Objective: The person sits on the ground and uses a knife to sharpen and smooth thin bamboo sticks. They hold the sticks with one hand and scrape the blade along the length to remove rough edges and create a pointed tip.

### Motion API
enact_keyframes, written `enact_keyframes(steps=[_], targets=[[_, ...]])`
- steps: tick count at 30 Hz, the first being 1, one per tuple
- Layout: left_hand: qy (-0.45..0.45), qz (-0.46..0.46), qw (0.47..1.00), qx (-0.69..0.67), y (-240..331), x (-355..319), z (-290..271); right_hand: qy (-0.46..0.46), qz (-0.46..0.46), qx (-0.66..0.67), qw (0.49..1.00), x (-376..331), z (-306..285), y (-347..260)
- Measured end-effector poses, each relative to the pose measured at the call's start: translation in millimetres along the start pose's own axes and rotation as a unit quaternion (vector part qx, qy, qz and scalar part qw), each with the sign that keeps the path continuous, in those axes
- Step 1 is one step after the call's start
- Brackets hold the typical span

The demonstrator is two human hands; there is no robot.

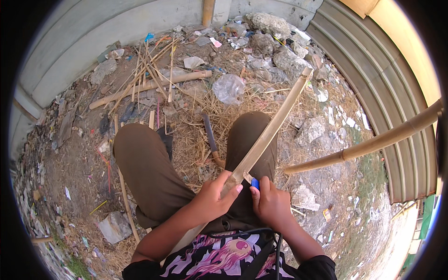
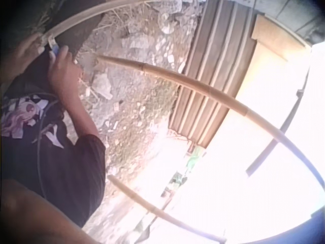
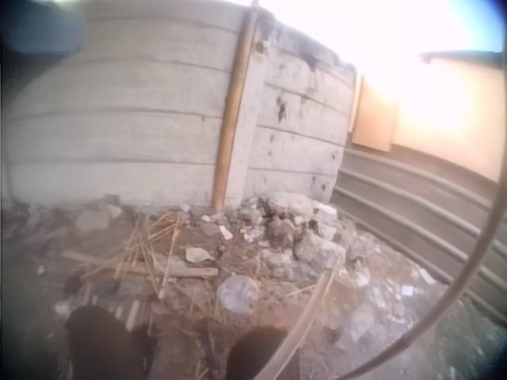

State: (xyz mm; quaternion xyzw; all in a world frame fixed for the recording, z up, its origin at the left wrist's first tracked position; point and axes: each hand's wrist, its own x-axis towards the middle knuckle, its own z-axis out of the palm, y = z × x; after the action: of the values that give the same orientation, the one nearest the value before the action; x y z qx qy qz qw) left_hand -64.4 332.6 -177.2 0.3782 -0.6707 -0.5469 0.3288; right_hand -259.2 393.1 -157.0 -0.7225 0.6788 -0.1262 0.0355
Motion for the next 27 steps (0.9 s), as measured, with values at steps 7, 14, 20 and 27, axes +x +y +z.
enact_keyframes(steps=[7, 14, 20, 27], targets=[[0.004, -0.058, 0.998, 0.008, 13, -4, -11, -0.002, 0.006, -0.038, 0.999, 15, 5, -9], [0.024, -0.061, 0.998, 0.007, 20, -7, -13, 0.035, -0.019, -0.062, 0.997, 28, 6, -10], [0.029, -0.077, 0.997, -0.008, 19, -7, -13, 0.088, -0.054, -0.094, 0.99, 37, 17, 0], [0.068, -0.043, 0.995, -0.053, 6, -7, -24, 0.095, -0.043, -0.008, 0.995, 60, 6, -27]])
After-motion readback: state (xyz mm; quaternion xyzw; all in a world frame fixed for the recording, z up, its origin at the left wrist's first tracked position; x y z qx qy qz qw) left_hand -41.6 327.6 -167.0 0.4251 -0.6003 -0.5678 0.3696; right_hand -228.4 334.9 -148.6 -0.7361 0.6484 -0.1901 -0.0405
